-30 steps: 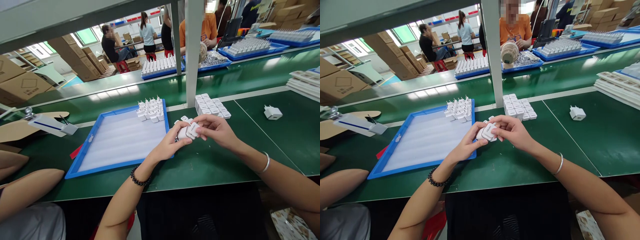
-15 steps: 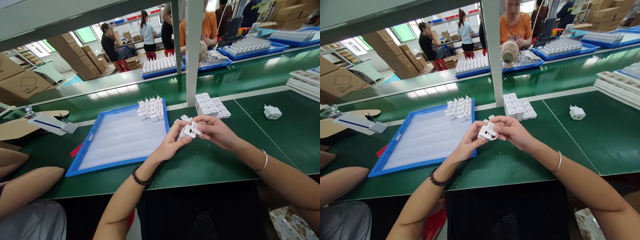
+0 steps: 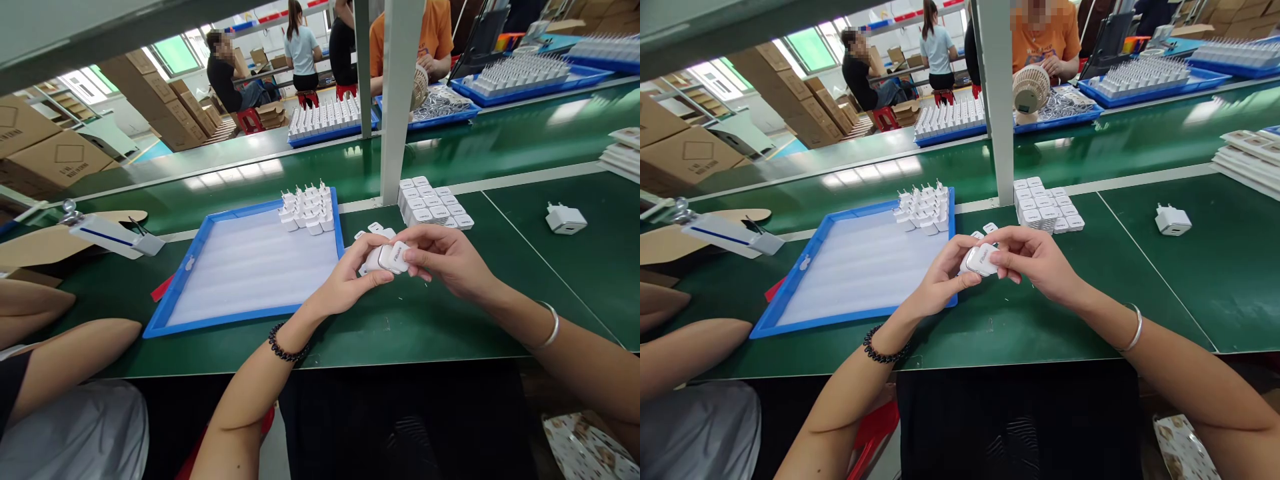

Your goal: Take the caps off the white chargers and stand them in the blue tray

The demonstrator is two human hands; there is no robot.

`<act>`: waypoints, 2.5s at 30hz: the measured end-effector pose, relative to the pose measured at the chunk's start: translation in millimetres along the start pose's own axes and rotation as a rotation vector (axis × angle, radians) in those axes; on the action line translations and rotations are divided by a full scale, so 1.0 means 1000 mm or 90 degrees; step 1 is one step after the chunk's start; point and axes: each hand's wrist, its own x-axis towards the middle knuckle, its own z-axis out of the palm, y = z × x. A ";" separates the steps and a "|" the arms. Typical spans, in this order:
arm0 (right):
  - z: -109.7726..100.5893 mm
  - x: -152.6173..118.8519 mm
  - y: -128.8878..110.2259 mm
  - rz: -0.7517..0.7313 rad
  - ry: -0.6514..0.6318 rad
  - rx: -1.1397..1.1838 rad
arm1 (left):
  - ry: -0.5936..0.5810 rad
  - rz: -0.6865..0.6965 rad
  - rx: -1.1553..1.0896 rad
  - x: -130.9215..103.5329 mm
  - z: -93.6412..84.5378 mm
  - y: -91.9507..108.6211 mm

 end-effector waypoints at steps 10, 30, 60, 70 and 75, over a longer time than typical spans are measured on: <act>0.002 -0.002 -0.002 0.016 0.014 -0.043 | 0.005 0.003 0.029 0.000 0.002 0.003; 0.002 -0.002 0.002 -0.004 0.042 -0.062 | 0.030 0.024 0.100 -0.001 0.007 0.012; 0.002 0.001 -0.009 0.055 -0.010 -0.116 | -0.014 0.075 0.241 -0.002 0.002 0.010; 0.001 0.002 -0.009 0.068 -0.021 -0.123 | -0.026 0.035 0.209 -0.001 -0.001 0.007; 0.000 0.002 -0.006 0.047 -0.008 -0.154 | -0.022 -0.016 0.118 0.000 0.000 -0.001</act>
